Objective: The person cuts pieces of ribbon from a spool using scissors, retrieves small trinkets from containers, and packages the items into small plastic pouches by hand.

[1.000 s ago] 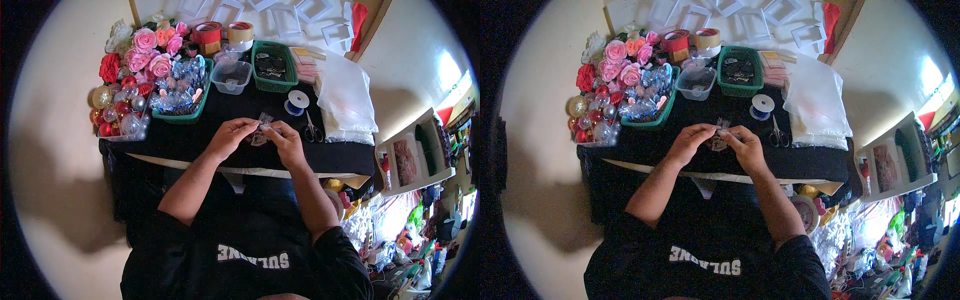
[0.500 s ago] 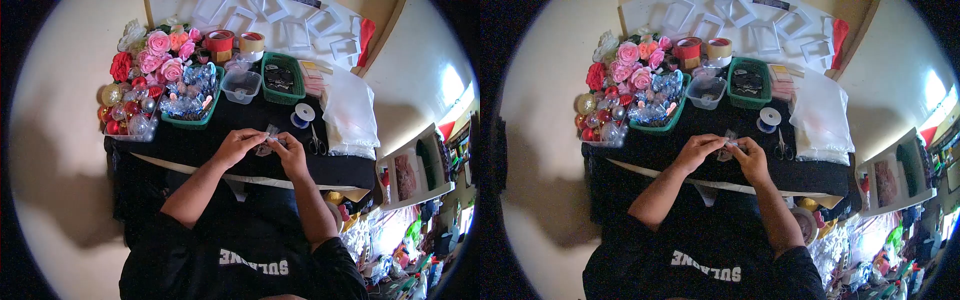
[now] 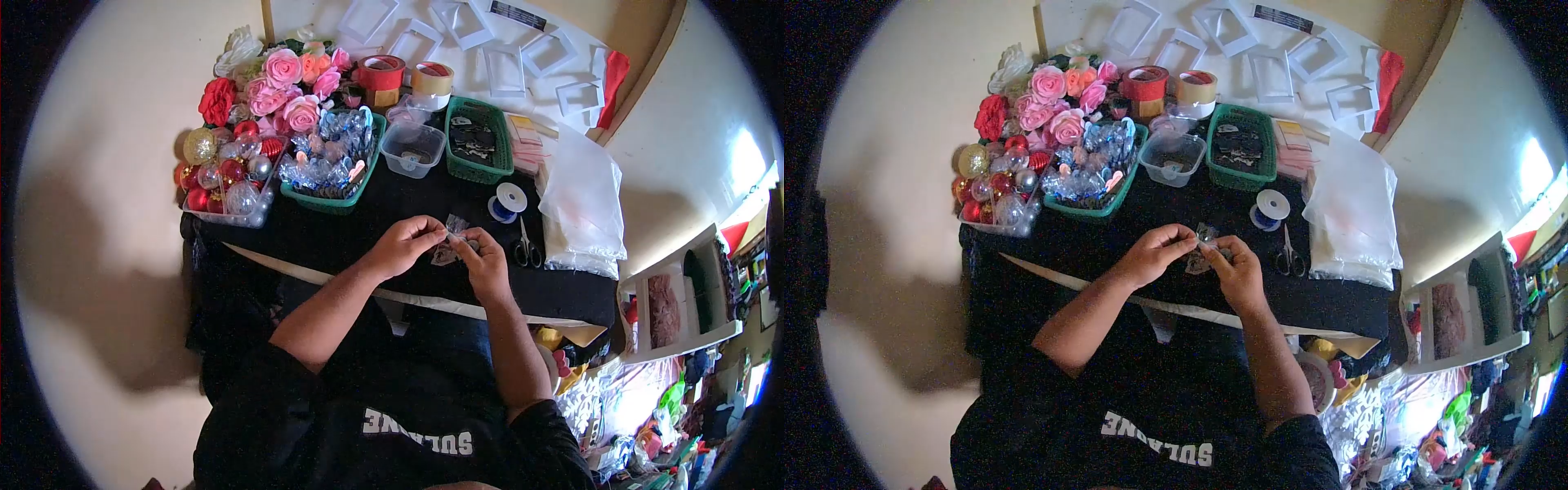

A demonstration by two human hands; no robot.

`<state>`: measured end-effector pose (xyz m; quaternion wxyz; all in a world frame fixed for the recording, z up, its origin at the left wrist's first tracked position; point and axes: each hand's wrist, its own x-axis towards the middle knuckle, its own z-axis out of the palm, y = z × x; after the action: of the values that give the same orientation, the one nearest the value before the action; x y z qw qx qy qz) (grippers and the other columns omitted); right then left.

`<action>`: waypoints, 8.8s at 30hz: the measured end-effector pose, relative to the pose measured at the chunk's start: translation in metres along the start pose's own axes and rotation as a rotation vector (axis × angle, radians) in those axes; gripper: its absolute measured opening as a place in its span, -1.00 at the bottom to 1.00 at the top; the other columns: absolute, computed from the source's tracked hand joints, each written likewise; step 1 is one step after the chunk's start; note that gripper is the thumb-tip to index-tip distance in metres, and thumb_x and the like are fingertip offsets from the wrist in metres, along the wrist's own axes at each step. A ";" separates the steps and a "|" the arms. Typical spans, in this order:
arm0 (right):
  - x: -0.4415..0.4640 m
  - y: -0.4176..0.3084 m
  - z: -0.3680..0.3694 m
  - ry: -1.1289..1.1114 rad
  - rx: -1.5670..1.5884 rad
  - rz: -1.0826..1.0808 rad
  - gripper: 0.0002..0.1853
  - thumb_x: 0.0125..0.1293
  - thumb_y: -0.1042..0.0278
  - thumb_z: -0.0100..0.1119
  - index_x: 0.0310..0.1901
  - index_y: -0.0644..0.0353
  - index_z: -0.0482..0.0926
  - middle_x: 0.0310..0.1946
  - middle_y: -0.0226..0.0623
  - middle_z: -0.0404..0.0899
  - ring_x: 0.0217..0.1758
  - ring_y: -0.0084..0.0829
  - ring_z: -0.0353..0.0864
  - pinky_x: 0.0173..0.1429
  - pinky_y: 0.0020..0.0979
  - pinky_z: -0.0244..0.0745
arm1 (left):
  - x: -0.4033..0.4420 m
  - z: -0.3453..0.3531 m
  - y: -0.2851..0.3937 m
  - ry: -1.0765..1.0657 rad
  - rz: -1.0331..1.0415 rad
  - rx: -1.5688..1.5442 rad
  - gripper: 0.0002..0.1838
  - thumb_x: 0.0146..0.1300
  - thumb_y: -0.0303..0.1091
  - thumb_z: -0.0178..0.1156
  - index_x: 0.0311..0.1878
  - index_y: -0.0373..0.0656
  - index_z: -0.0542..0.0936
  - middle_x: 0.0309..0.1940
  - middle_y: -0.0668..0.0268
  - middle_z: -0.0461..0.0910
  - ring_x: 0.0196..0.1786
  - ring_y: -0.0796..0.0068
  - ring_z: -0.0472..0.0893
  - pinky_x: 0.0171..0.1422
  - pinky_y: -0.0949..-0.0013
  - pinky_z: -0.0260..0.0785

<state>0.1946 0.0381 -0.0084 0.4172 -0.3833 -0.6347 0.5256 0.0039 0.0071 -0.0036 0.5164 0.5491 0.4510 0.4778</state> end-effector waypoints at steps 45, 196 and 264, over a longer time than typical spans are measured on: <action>0.000 -0.010 -0.001 -0.019 -0.031 0.129 -0.71 0.38 0.21 0.27 -0.04 0.23 0.51 -0.26 -0.36 0.58 -0.20 -0.59 0.53 -0.06 -0.48 0.45 | 0.007 -0.001 -0.010 0.039 0.030 0.031 -0.82 0.40 -0.27 0.19 -0.12 -0.19 0.63 -0.29 0.39 0.62 -0.22 0.66 0.57 -0.12 0.51 0.43; -0.038 -0.029 -0.117 0.226 -1.096 0.295 -0.53 0.19 0.05 0.27 -0.02 0.26 0.55 -0.05 0.05 0.63 0.06 0.03 0.60 0.15 -0.07 0.49 | 0.101 0.086 0.002 0.151 0.250 1.148 -0.77 0.10 -0.11 0.41 -0.37 -0.05 0.65 -0.31 0.24 0.61 -0.12 0.14 0.58 -0.02 0.05 0.44; -0.044 -0.032 0.002 -0.237 -0.032 0.388 -0.62 0.44 0.28 0.11 0.22 0.18 0.40 -0.40 -0.40 0.52 -0.65 -0.68 0.27 -0.56 -0.61 0.16 | -0.023 -0.041 -0.011 0.161 0.357 0.463 -0.80 0.25 -0.25 0.34 -0.20 -0.17 0.66 -0.30 0.30 0.59 -0.19 0.39 0.57 -0.06 0.31 0.39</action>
<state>0.2068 -0.0083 0.0178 0.2245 -0.4405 -0.6019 0.6272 -0.0396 -0.0096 -0.0157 0.2476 0.6833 0.4838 0.4876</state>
